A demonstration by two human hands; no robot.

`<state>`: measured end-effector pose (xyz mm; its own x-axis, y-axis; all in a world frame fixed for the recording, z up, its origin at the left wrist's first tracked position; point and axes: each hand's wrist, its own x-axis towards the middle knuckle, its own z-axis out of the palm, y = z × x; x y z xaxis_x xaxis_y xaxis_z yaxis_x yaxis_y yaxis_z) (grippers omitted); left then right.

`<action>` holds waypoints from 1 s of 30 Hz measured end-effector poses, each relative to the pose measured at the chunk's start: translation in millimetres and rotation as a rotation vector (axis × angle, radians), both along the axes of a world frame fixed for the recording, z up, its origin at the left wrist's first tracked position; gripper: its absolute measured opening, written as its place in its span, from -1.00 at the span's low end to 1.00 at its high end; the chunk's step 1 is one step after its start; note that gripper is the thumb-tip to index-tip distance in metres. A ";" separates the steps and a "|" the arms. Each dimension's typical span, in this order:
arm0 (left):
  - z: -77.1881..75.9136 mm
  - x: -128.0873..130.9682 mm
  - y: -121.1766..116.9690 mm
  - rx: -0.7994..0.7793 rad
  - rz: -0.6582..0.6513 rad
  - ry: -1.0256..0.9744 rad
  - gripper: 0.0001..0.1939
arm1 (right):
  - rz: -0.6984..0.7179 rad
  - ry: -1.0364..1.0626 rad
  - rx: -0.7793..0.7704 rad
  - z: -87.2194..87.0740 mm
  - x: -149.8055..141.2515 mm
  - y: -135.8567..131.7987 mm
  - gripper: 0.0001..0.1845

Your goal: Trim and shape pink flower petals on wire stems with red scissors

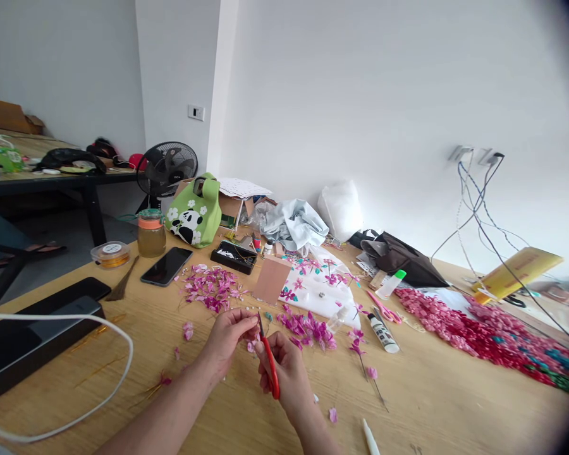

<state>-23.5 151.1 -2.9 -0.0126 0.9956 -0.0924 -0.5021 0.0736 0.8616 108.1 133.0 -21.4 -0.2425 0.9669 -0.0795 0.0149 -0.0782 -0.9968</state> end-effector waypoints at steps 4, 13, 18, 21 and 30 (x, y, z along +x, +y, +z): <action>0.0 -0.4 -0.2 -0.002 -0.007 -0.003 -0.84 | 0.008 -0.008 -0.022 0.9 1.6 0.8 -0.40; 3.1 -2.7 -1.1 0.015 -0.062 0.050 -0.87 | 0.049 0.008 -0.053 11.1 3.9 -0.5 -0.39; 5.7 -3.7 -1.0 0.002 -0.072 0.058 -0.87 | 0.074 -0.001 -0.045 11.0 7.2 -0.2 -0.37; 5.1 -4.0 -1.3 0.008 -0.082 0.059 -0.86 | 0.082 -0.010 -0.032 10.4 8.6 0.7 -0.37; 3.2 -5.4 1.1 0.011 -0.098 0.086 -0.86 | 0.078 -0.038 -0.034 13.6 9.3 0.8 -0.41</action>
<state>-28.9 152.2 0.3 0.0770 0.9934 -0.0847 -0.4171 0.1092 0.9023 117.4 133.8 -7.8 -0.3126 0.9419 -0.1224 0.0603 -0.1090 -0.9922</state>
